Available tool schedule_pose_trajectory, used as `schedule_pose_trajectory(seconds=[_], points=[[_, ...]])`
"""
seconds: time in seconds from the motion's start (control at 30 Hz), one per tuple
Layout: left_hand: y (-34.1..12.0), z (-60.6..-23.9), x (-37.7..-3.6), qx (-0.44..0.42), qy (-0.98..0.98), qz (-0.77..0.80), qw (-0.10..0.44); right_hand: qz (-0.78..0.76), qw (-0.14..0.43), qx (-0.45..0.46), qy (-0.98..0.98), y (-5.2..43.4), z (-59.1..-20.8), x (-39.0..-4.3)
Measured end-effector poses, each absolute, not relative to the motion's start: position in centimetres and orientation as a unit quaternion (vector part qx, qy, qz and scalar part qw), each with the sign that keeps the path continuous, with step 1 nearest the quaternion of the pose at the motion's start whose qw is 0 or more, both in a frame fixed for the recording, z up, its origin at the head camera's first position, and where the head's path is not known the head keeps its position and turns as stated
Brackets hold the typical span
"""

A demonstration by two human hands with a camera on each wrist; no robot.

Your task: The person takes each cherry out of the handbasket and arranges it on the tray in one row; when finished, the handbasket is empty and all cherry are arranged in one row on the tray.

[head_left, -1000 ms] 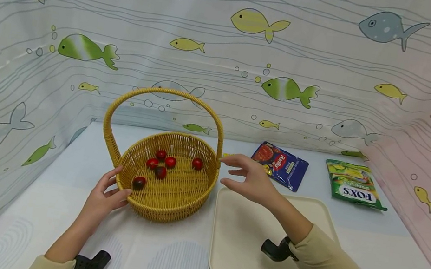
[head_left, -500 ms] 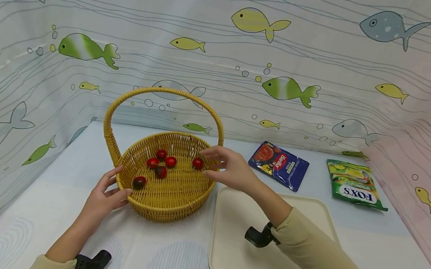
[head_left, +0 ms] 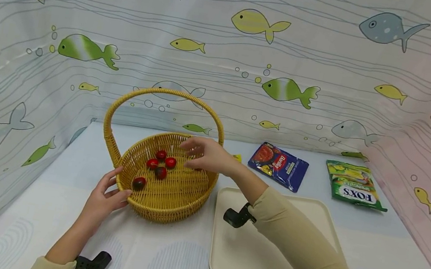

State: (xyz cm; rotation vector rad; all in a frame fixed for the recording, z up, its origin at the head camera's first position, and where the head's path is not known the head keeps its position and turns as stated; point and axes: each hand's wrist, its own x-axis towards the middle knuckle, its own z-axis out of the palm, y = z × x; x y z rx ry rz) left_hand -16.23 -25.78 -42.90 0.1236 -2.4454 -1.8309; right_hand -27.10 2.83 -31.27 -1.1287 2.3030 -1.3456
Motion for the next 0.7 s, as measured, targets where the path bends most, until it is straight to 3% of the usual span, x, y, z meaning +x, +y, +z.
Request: schedule_pose_trajectory(seconds=[0.33, 0.7], points=[[-25.6, -42.5, -16.1, 0.042, -0.797, -0.602, 0.037, -0.484, 0.187, -0.369, 0.771, -0.2, -31.1, -29.5], [-24.5, -40.4, -15.4, 0.070, -0.792, -0.606, 0.018, -0.516, 0.211, -0.361, 0.748, -3.6, -31.6, -31.9]])
